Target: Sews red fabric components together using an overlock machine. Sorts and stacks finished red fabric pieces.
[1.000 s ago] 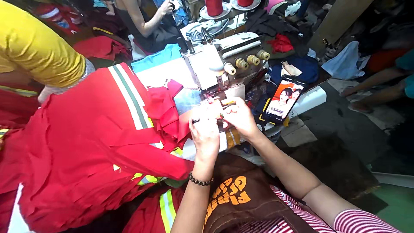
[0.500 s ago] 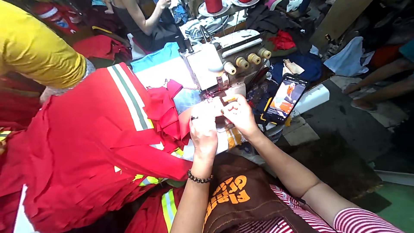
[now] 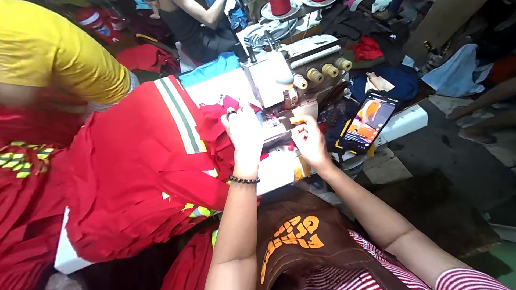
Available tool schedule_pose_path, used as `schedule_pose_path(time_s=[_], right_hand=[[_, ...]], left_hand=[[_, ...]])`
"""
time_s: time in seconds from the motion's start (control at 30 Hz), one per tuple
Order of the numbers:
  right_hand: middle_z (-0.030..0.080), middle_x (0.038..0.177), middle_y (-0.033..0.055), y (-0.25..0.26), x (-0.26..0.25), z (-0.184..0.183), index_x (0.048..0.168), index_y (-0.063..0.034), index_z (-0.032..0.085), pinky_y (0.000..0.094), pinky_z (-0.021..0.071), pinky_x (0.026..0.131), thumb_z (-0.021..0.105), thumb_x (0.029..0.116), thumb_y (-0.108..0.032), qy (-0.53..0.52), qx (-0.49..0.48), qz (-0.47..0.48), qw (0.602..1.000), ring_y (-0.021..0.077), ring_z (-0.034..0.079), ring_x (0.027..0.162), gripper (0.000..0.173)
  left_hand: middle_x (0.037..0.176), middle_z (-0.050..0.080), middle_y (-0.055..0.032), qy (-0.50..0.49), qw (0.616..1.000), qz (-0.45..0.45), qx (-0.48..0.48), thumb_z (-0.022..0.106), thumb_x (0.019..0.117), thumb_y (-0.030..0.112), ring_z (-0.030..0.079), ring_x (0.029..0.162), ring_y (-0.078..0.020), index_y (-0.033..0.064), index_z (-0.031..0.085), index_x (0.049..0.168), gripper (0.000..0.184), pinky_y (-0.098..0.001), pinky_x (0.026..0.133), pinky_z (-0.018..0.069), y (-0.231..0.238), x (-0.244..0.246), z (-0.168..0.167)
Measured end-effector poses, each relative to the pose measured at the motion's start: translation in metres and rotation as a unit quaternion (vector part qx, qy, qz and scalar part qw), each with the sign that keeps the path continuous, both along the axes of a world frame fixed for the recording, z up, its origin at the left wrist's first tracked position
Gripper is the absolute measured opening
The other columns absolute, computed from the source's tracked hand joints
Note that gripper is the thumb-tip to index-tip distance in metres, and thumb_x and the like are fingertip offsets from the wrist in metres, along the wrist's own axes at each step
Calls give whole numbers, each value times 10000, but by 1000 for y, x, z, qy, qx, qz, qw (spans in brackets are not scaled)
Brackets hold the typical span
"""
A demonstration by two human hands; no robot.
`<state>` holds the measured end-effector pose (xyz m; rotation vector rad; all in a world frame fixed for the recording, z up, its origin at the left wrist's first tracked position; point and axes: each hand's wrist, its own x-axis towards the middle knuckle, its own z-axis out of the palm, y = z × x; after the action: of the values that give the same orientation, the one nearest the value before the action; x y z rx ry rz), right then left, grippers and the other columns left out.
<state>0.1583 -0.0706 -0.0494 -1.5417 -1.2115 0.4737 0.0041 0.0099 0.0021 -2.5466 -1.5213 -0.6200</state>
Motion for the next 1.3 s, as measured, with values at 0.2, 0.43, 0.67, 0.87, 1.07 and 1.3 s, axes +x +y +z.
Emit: schedule_pose_path(time_s=[0.2, 0.43, 0.67, 0.87, 1.07, 1.3], right_hand=[[673, 894, 35, -19, 9, -12, 1337, -120, 586, 303, 543, 610, 593, 981, -65, 5, -22, 22, 1000, 107, 598, 648, 361], [676, 923, 100, -33, 19, -10, 1324, -60, 577, 363, 573, 597, 591, 972, -18, 62, -45, 44, 996, 169, 633, 658, 354], [691, 943, 117, -34, -4, 11, 1246, 5, 635, 315, 574, 760, 648, 956, -46, 87, 18, 149, 985, 152, 667, 812, 295], [692, 1215, 197, -46, -17, 39, 1320, 106, 581, 363, 496, 1068, 738, 877, -19, 53, 81, 328, 940, 228, 655, 1173, 486], [736, 972, 134, -52, -9, 58, 1148, 99, 672, 296, 581, 885, 667, 944, -1, 83, 107, 246, 960, 126, 708, 918, 227], [733, 964, 190, -75, -10, 87, 1018, 68, 713, 340, 586, 863, 560, 972, 92, -49, 324, 366, 871, 234, 725, 924, 161]], left_hand=[[1418, 586, -175, -91, 994, 24, -52, 517, 1058, 143, 497, 1360, -401, 44, 596, 1361, 329, -604, 1134, 350, 11, -39, 14], [1261, 658, -256, -40, 986, 49, -153, 724, 895, 79, 564, 1211, -532, 25, 728, 1173, 283, -789, 980, 355, -2, -166, -11], [1113, 672, -309, -161, 984, 43, -68, 607, 1016, 170, 650, 1080, -405, -92, 716, 1069, 289, -524, 984, 480, -10, -155, 1], [990, 685, -132, -283, 929, -220, -91, 704, 953, 157, 650, 928, -87, -24, 745, 1029, 201, -203, 858, 539, -83, -77, 8], [983, 678, 67, -450, 865, -198, -101, 678, 972, 185, 641, 916, -31, 120, 682, 1051, 102, -213, 841, 544, -131, -50, 6], [1048, 749, -141, -717, 390, -156, -557, 557, 1019, 457, 754, 919, -236, 97, 708, 1139, 408, -404, 784, 643, -137, -43, -6]])
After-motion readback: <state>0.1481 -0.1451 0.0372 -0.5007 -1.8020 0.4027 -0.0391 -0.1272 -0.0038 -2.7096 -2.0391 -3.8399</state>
